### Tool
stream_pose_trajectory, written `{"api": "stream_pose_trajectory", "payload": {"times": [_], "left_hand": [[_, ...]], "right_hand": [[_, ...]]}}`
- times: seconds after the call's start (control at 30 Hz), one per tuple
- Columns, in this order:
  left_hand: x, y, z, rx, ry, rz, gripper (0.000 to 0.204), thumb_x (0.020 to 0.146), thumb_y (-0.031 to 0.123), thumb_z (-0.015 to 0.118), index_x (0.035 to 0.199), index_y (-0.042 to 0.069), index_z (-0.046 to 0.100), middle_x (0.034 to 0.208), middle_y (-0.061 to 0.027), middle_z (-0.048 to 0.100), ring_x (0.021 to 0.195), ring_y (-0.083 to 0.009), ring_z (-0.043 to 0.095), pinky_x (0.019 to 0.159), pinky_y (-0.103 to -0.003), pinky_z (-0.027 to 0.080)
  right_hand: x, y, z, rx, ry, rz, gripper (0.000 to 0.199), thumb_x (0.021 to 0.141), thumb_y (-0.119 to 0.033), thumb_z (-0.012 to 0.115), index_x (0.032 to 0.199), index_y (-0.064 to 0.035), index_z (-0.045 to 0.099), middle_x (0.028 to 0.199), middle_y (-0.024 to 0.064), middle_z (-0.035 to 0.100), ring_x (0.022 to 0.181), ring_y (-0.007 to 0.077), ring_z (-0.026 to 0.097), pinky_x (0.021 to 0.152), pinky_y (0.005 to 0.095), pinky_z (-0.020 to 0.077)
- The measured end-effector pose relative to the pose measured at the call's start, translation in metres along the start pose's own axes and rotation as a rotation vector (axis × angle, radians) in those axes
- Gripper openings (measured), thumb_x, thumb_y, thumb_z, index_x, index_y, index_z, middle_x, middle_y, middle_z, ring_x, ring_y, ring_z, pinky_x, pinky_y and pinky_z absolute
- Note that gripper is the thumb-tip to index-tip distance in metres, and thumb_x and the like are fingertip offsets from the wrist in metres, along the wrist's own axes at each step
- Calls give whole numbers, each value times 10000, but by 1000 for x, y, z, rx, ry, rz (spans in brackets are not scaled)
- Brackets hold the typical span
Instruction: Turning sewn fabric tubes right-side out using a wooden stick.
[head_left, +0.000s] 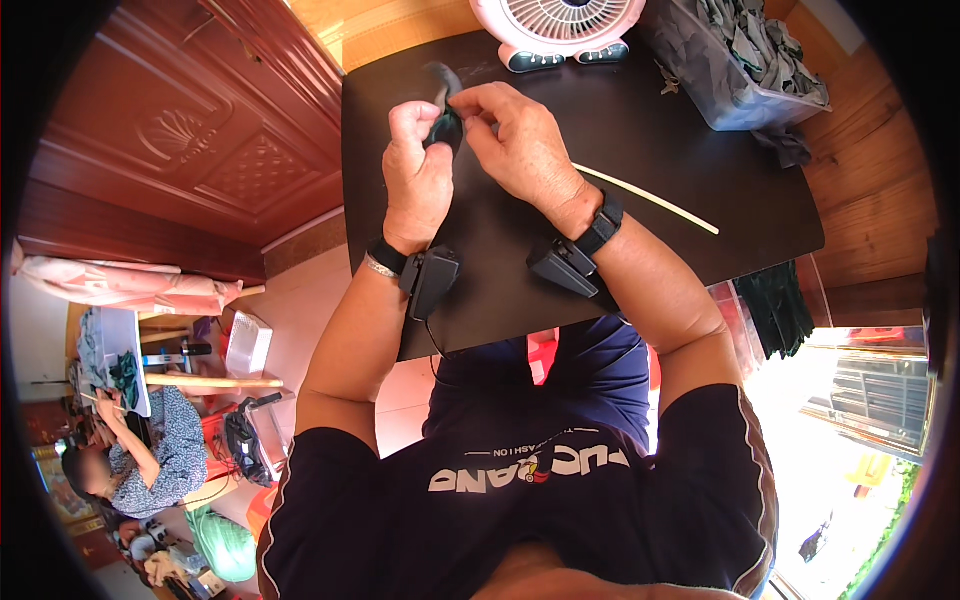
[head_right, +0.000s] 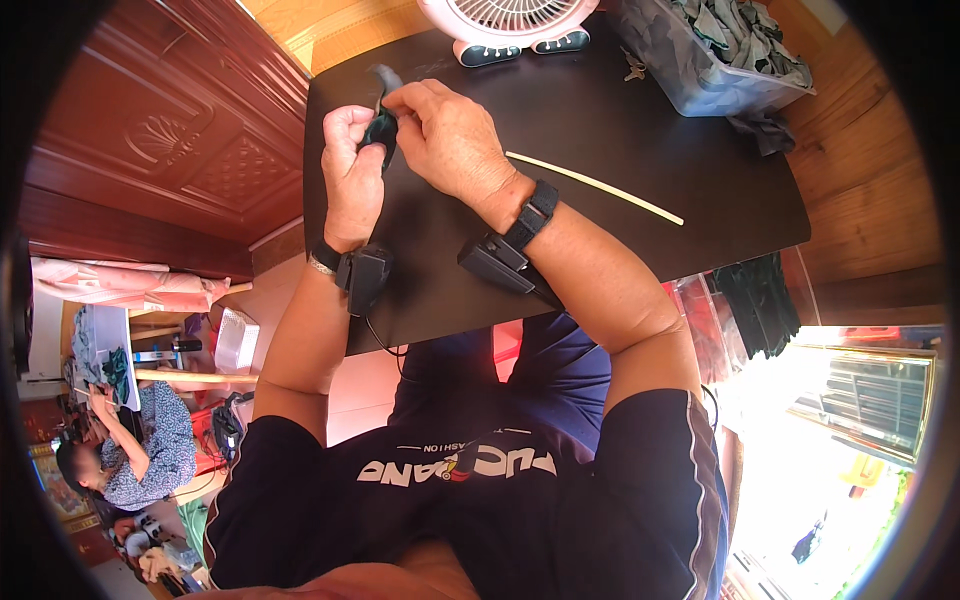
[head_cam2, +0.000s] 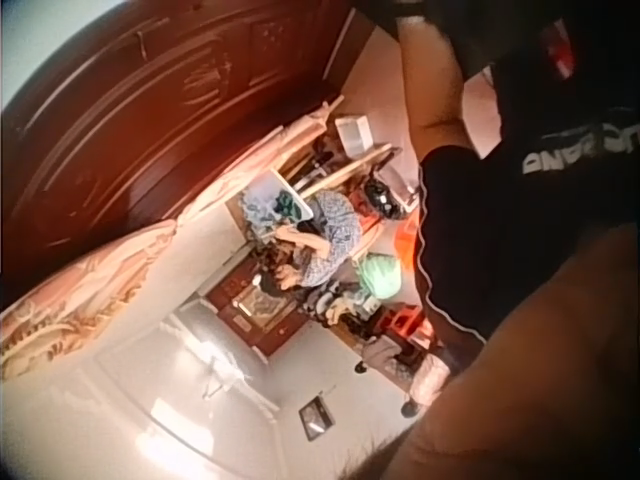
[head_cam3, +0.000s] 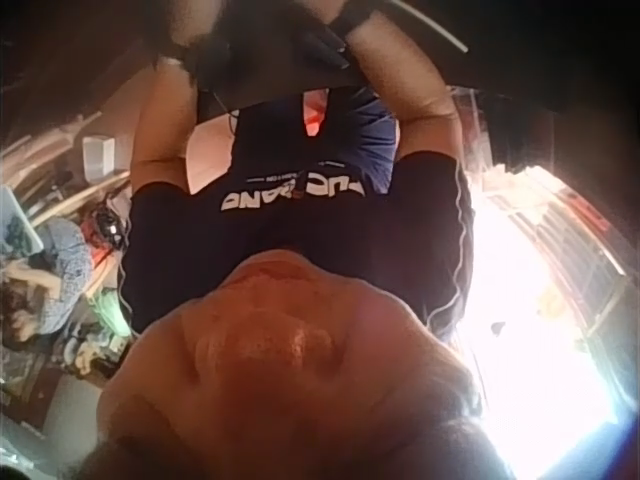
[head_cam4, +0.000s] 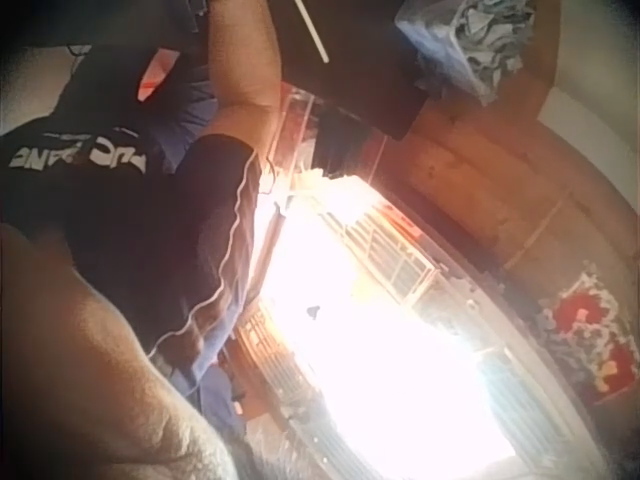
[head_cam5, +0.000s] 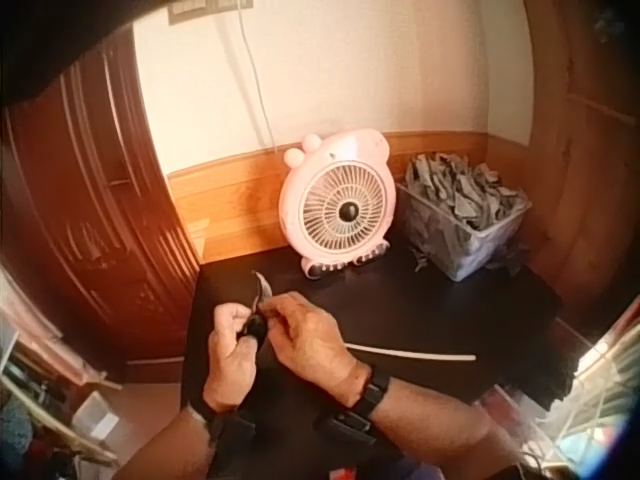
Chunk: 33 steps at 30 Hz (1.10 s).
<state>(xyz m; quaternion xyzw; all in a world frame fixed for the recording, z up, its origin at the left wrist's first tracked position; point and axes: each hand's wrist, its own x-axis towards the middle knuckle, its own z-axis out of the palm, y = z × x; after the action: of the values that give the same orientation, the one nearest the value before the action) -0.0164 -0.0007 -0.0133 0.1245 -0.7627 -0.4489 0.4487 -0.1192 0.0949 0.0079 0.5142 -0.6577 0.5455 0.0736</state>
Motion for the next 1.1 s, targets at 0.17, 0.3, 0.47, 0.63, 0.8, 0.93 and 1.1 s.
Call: {"api": "stream_pose_trajectory", "payload": {"times": [0.17,0.3,0.47,0.63,0.8,0.93,1.1], "left_hand": [[4,-8,-6,-258,44,-162,356,753,-103,458,1094,1,464,954,-98,599,848,-130,550,776,-256,445],[5,-8,-8,-500,45,-291,333,746,-93,468,1065,-9,514,942,-65,591,820,-91,512,768,-220,417],[5,-2,-8,-470,-15,-330,254,741,-76,469,963,-8,570,883,-35,572,798,-85,498,747,-214,405],[4,3,-8,-351,-114,-263,149,741,-63,466,827,-29,583,834,-24,563,791,-80,493,732,-216,400],[4,10,-9,-212,-178,-261,98,764,-26,482,798,-23,574,820,-10,550,776,-84,480,717,-222,398],[4,3,-7,-403,-83,-288,100,839,102,498,827,22,556,776,4,529,724,-86,459,683,-219,394],[4,7,-6,-309,-288,-503,138,843,193,518,853,57,533,704,-33,569,617,-81,494,507,-210,353]], "right_hand": [[-4,0,1,-50,-51,-38,116,776,-69,585,885,-69,623,844,104,635,729,302,636,670,391,517],[-3,0,5,148,-83,184,122,790,-125,616,884,-48,627,815,120,646,720,267,649,668,367,518],[1,7,4,172,-81,289,300,796,-306,680,846,-14,633,753,99,654,657,203,635,629,319,503],[5,13,-2,204,-95,390,307,792,-313,678,810,-9,638,689,85,641,626,173,613,609,285,489],[7,24,-1,333,-134,494,274,797,-269,665,779,3,630,670,68,638,597,131,604,587,274,488],[7,15,-1,581,-70,498,230,807,-204,655,760,17,613,658,52,629,596,101,600,569,251,487],[5,15,-1,605,-58,469,210,820,-180,642,761,18,607,650,46,623,597,94,600,571,237,490]]}}
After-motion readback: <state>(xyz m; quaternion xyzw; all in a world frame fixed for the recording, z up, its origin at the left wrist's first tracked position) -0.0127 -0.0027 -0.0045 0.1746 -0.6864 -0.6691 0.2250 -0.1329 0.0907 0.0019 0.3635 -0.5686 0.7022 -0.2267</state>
